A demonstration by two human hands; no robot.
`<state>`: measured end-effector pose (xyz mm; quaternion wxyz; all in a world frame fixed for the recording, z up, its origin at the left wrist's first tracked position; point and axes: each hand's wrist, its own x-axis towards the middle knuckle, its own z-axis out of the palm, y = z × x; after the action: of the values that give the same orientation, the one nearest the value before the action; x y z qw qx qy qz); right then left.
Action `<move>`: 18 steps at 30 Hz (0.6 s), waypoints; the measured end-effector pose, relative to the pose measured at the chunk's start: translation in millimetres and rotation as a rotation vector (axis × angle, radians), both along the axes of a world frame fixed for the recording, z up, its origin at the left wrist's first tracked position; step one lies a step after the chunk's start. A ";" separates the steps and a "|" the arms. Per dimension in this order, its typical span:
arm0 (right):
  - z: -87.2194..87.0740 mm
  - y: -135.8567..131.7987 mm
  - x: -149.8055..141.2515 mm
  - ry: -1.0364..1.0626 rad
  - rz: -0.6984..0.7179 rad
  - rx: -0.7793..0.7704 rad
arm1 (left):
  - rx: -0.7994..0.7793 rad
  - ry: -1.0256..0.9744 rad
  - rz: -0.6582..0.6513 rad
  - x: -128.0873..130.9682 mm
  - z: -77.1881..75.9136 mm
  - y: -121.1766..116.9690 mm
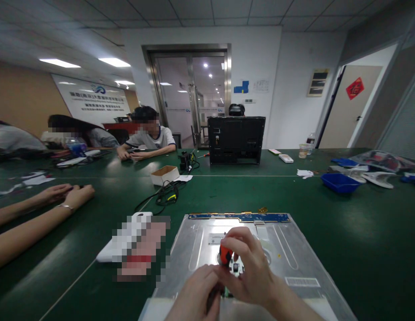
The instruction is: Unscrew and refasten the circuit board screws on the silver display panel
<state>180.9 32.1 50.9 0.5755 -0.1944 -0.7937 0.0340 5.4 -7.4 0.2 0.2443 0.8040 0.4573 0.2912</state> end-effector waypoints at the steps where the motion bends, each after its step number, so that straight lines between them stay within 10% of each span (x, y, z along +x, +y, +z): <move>1: -1.2 0.7 -0.5 0.004 -0.015 0.007 | -0.001 -0.006 0.001 0.3 -0.1 0.2; 18: -1.0 -0.5 -0.5 0.058 0.036 -0.010 | 0.000 0.031 -0.015 1.4 5.4 0.4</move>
<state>180.4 31.5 49.9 0.5964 -0.1818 -0.7800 0.0539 6.7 -7.0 5.6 0.2393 0.8118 0.4549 0.2770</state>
